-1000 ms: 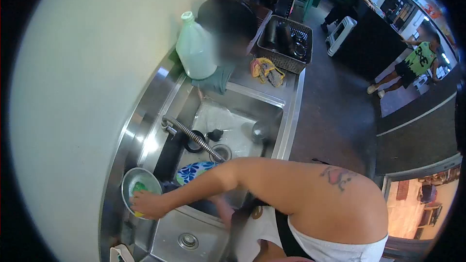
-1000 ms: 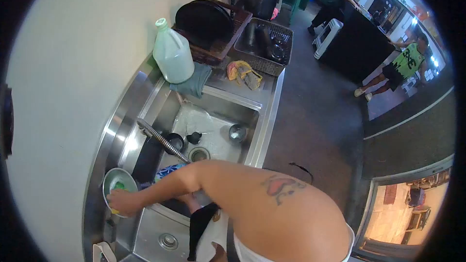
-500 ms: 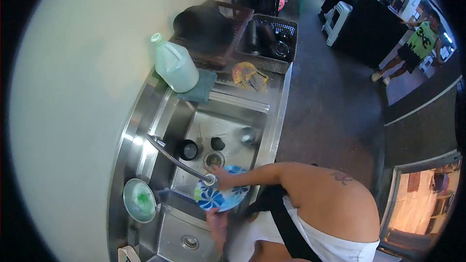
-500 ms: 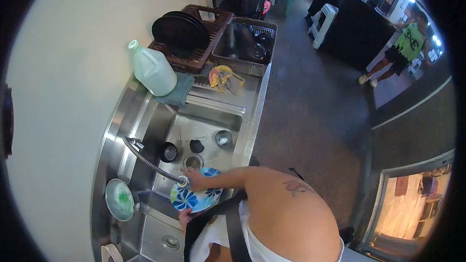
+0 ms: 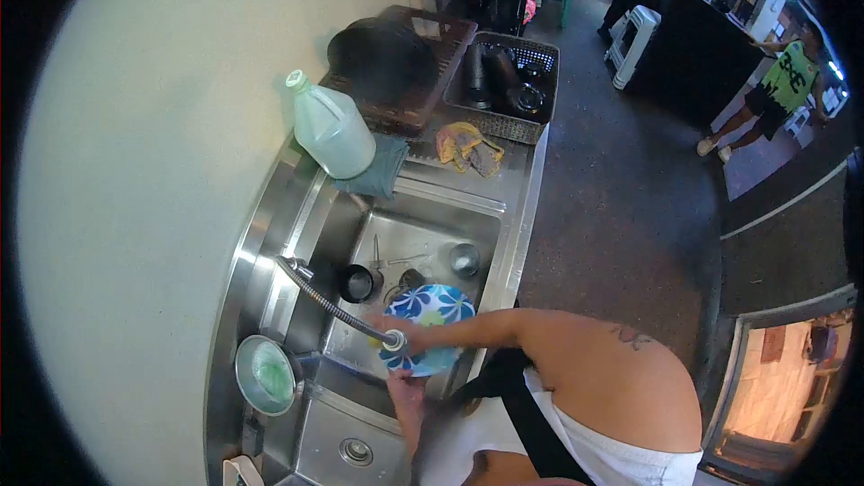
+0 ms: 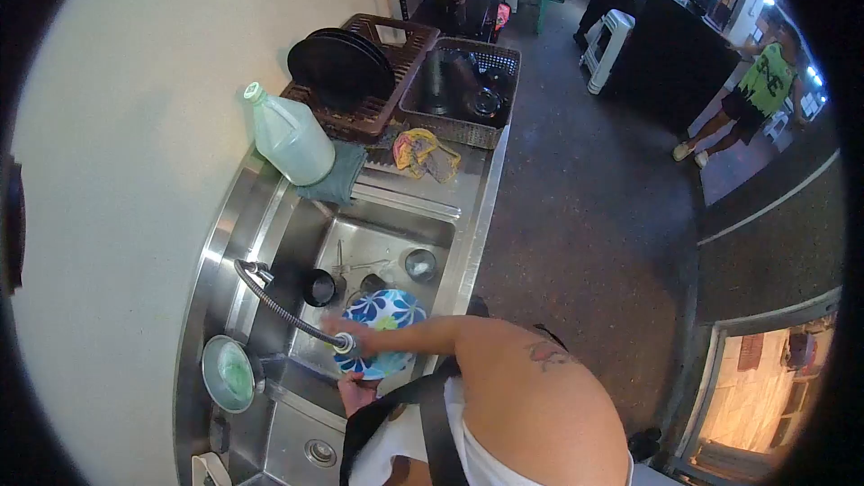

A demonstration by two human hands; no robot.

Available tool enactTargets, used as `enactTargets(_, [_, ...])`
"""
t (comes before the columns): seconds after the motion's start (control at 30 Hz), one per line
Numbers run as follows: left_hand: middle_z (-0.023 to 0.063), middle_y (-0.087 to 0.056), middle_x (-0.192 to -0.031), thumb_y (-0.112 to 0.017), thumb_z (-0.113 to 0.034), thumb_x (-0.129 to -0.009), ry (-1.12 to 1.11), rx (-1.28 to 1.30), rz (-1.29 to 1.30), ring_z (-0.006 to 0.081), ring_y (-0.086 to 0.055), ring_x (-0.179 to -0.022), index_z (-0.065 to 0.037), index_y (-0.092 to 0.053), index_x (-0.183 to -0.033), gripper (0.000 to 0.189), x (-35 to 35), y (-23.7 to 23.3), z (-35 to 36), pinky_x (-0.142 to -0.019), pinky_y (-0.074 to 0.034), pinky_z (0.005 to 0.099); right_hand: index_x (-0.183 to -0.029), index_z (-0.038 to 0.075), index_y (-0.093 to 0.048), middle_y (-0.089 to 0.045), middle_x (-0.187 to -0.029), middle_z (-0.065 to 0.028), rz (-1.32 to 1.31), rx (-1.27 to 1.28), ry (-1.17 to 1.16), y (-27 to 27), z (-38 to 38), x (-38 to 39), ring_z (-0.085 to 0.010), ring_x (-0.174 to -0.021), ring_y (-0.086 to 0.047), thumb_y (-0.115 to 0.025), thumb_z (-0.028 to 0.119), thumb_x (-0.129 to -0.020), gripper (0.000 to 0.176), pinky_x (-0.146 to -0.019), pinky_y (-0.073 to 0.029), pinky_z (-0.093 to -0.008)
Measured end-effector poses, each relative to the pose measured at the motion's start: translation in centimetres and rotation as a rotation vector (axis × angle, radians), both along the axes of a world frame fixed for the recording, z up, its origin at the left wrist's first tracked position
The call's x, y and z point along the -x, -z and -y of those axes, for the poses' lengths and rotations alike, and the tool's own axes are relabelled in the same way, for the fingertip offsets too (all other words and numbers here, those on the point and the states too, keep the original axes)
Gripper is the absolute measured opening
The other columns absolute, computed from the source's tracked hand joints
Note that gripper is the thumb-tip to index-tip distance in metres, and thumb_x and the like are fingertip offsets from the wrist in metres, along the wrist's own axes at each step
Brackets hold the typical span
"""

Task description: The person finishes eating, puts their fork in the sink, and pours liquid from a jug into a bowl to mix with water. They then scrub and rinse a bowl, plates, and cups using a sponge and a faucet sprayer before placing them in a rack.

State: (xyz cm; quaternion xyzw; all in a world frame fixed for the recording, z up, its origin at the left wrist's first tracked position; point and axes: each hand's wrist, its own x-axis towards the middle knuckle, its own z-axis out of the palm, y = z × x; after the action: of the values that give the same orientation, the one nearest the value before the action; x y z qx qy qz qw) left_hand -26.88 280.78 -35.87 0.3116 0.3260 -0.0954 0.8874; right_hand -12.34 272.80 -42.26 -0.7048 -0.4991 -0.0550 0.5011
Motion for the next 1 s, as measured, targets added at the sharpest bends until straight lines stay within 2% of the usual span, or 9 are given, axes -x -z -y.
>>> enactTargets(0.1, [0.0149, -0.056, -0.114, -0.049, -0.008, -0.064, -0.098, 0.024, -0.011, 0.0335, -0.053, -0.110, 0.000, -0.050, -0.114, 0.051, -0.3, 0.9, -2.7, -0.094, -0.041, 0.0562, -0.126, 0.001, -0.047, -0.040, -0.134, -0.0223, -0.478, -0.066, -0.247, 0.5, -1.0, 3.9, -0.0371, -0.123, -0.039, -0.046, 0.028, -0.089, 0.046, -0.102, -0.033, -0.0399])
enactTargets(0.17, [0.0162, -0.054, -0.117, -0.049, -0.006, -0.063, -0.119, 0.174, 0.059, 0.0339, -0.050, -0.113, -0.001, -0.050, -0.115, 0.052, 0.6, 2.2, -4.8, -0.094, -0.041, 0.0561, -0.127, 0.003, -0.046, -0.038, -0.136, -0.0227, -0.582, 0.559, -0.523, -3.6, 4.9, 3.0, -0.0376, -0.121, -0.041, -0.045, 0.028, -0.090, 0.045, -0.100, -0.036, -0.0394])
enactTargets(0.3, [0.0163, -0.054, -0.116, -0.048, -0.002, -0.060, -0.194, 0.055, 0.044, 0.0346, -0.052, -0.110, -0.005, -0.052, -0.115, 0.056, 1.4, -0.7, -4.1, -0.091, -0.042, 0.0566, -0.129, -0.004, -0.040, -0.031, -0.139, -0.0263, 0.085, 0.804, -0.088, -4.5, 7.8, -4.0, -0.0363, -0.129, -0.032, -0.047, 0.022, -0.090, 0.047, -0.107, -0.028, -0.0390])
enactTargets(0.4, [0.0132, -0.053, -0.116, -0.049, -0.001, -0.058, -0.061, 0.114, -0.009, 0.0355, -0.052, -0.105, -0.007, -0.050, -0.115, 0.057, 0.4, 0.3, -2.8, -0.088, -0.043, 0.0564, -0.124, 0.000, -0.047, -0.038, -0.134, -0.0251, 0.304, 0.564, 0.259, -5.1, 4.1, -4.0, -0.0388, -0.127, -0.035, -0.049, 0.029, -0.087, 0.047, -0.102, -0.033, -0.0447])
enactTargets(0.47, [0.0140, -0.058, -0.110, -0.050, -0.004, -0.062, -0.079, 0.110, -0.037, 0.0337, -0.056, -0.103, -0.006, -0.054, -0.112, 0.050, 0.1, 1.5, -2.5, -0.090, -0.045, 0.0543, -0.127, 0.000, -0.040, -0.036, -0.136, -0.0255, -0.184, 0.286, 0.089, -4.9, 0.6, -1.1, -0.0404, -0.128, -0.032, -0.049, 0.029, -0.088, 0.050, -0.104, -0.029, -0.0444])
enactTargets(0.53, [0.0136, -0.058, -0.110, -0.052, -0.008, -0.064, -0.080, 0.061, -0.041, 0.0331, -0.056, -0.103, -0.006, -0.055, -0.112, 0.048, -0.3, 2.1, -3.3, -0.089, -0.045, 0.0532, -0.133, -0.001, -0.036, -0.027, -0.143, -0.0235, -0.204, 0.506, -0.375, 0.1, -2.4, 2.1, -0.0366, -0.134, -0.023, -0.053, 0.031, -0.086, 0.059, -0.111, -0.017, -0.0414])
enactTargets(0.7, [0.0146, -0.056, -0.114, -0.058, -0.028, -0.070, -0.059, -0.019, -0.029, 0.0312, -0.056, -0.104, -0.006, -0.053, -0.115, 0.050, 0.3, -1.2, -6.8, -0.088, -0.047, 0.0500, -0.139, 0.006, -0.031, -0.029, -0.143, -0.0209, -0.285, 0.391, -0.414, -7.9, 5.4, 4.5, -0.0347, -0.131, -0.030, -0.060, 0.027, -0.081, 0.068, -0.107, -0.026, -0.0374])
enactTargets(0.83, [0.0186, -0.038, -0.131, -0.058, -0.037, -0.080, -0.034, -0.046, -0.061, 0.0356, -0.050, -0.109, -0.013, -0.040, -0.131, 0.060, -0.8, -6.7, -6.8, -0.083, -0.048, 0.0526, -0.134, 0.012, -0.041, -0.057, -0.108, -0.0287, -0.717, 0.516, -0.220, -11.4, 6.6, 4.6, -0.0338, -0.104, -0.056, -0.062, 0.029, -0.080, 0.061, -0.088, -0.043, -0.0404])
enactTargets(1.0, [0.0162, -0.043, -0.121, -0.059, -0.040, -0.082, -0.025, -0.318, -0.264, 0.0323, -0.051, -0.105, -0.017, -0.039, -0.132, 0.058, 0.2, 4.1, -7.3, -0.079, -0.049, 0.0420, -0.120, -0.002, -0.049, -0.059, -0.092, -0.0234, -0.981, 0.347, 0.210, -9.8, 7.3, 6.2, -0.0281, -0.089, -0.058, -0.061, 0.055, -0.079, 0.071, -0.076, -0.044, -0.0437])
